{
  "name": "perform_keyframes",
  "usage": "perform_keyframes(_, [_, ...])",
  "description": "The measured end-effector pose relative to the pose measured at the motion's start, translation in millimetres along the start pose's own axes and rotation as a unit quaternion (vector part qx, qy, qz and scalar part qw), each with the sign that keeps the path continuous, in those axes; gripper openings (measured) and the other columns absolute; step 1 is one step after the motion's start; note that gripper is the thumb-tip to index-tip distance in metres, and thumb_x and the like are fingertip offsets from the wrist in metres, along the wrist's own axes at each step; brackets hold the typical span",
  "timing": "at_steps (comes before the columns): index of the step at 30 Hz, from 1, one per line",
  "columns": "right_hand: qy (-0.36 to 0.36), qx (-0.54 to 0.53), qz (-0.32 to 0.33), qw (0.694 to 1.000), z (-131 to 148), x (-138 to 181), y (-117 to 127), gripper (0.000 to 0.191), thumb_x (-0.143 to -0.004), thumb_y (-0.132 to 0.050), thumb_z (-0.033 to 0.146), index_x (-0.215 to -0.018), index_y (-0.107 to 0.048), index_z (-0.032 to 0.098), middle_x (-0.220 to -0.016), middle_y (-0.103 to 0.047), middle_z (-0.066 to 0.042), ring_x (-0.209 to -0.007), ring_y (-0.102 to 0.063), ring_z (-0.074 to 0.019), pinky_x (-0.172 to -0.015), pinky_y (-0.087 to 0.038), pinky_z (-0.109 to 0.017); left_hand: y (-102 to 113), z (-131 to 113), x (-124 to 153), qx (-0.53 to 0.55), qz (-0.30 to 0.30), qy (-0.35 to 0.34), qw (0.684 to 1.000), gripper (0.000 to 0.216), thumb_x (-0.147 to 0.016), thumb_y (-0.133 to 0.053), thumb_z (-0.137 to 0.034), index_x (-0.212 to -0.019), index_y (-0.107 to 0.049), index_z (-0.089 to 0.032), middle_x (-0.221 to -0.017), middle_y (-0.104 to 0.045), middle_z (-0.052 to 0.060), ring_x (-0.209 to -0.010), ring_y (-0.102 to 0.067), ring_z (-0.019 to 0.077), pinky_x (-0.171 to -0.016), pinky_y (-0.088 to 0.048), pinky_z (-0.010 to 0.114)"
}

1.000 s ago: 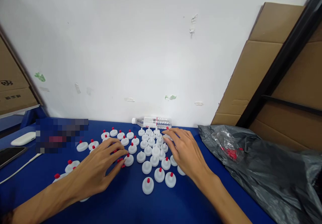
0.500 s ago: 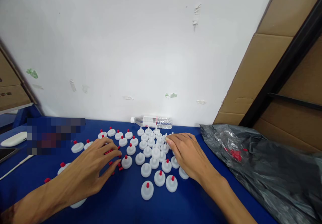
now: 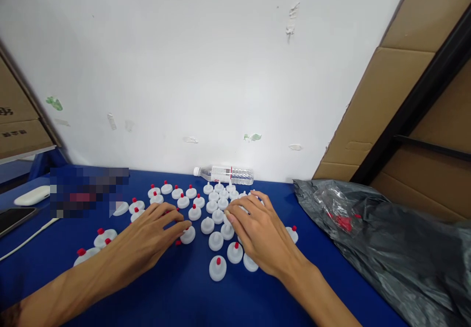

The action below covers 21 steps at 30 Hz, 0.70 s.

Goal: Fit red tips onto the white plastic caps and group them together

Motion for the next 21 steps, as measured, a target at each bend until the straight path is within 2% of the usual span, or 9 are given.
perform_keyframes(3, [0.008,-0.013,0.007,1.0,12,1,-4,0.024,-0.106,-0.045,0.021,-0.125,-0.06,0.026,-0.118,-0.07,-0.002,-0.11,-0.063,-0.0192,-0.114,-0.033,-0.049,8,-4,1,0.001,-0.032,-0.024,0.999,0.037,-0.083,-0.052,0.009,-0.105,-0.061,-0.019,-0.104,-0.065,0.005,-0.101,-0.052,0.0272,-0.087,-0.04,0.045])
perform_keyframes(6, [0.002,-0.017,0.003,1.0,21,3,-6,0.037,-0.106,-0.046,0.025,-0.143,-0.048,0.025,-0.129,-0.067,-0.005,-0.117,-0.061,-0.0203,-0.116,-0.03,-0.05,25,-12,2,0.014,-0.108,-0.06,0.992,0.034,-0.089,-0.047,0.008,-0.108,-0.061,-0.016,-0.102,-0.066,0.006,-0.098,-0.052,0.0258,-0.089,-0.038,0.046])
perform_keyframes(9, [0.019,-0.027,0.005,0.999,32,5,-7,0.05,-0.104,-0.053,0.035,-0.15,-0.039,0.022,-0.136,-0.063,-0.007,-0.122,-0.059,-0.0214,-0.118,-0.028,-0.049,40,-22,5,0.074,-0.175,-0.089,0.978,0.033,-0.095,-0.044,0.006,-0.114,-0.061,-0.015,-0.104,-0.066,0.007,-0.102,-0.053,0.0236,-0.092,-0.038,0.043])
perform_keyframes(11, [0.054,-0.034,-0.001,0.998,42,5,-7,0.052,-0.102,-0.058,0.039,-0.148,-0.042,0.022,-0.132,-0.066,-0.005,-0.117,-0.062,-0.0206,-0.119,-0.026,-0.048,44,-27,9,0.102,-0.202,-0.1,0.969,0.033,-0.097,-0.046,0.005,-0.117,-0.062,-0.015,-0.106,-0.067,0.006,-0.106,-0.053,0.0228,-0.096,-0.037,0.042])
perform_keyframes(15, [0.104,-0.022,-0.056,0.993,52,5,-4,0.029,-0.102,-0.06,0.03,-0.129,-0.058,0.02,-0.115,-0.074,-0.001,-0.099,-0.069,-0.0165,-0.116,-0.03,-0.043,49,-32,12,0.11,-0.238,-0.073,0.962,0.022,-0.099,-0.054,-0.005,-0.117,-0.06,-0.016,-0.103,-0.067,0.005,-0.101,-0.055,0.0215,-0.093,-0.041,0.038])
perform_keyframes(18, [0.077,0.001,-0.095,0.993,42,3,3,0.026,-0.101,-0.062,0.026,-0.126,-0.059,0.02,-0.113,-0.074,-0.004,-0.099,-0.07,-0.0175,-0.109,-0.037,-0.044,47,-33,9,0.101,-0.217,-0.023,0.971,0.007,-0.1,-0.056,-0.019,-0.105,-0.059,-0.015,-0.094,-0.063,0.006,-0.09,-0.054,0.0229,-0.081,-0.046,0.037])
perform_keyframes(21, [0.044,0.034,-0.134,0.989,26,3,15,0.032,-0.1,-0.061,0.025,-0.131,-0.057,0.019,-0.116,-0.073,-0.008,-0.103,-0.069,-0.0209,-0.105,-0.042,-0.046,29,-41,4,0.072,-0.113,-0.014,0.991,0.012,-0.099,-0.056,-0.028,-0.092,-0.057,-0.018,-0.09,-0.059,0.007,-0.086,-0.053,0.0261,-0.077,-0.049,0.042])
Point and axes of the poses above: each hand's wrist, its own x-axis away from the middle knuckle, its own y-axis out of the back of the hand, z = x × y, the point moved 7 cm from there along -x, towards the middle knuckle
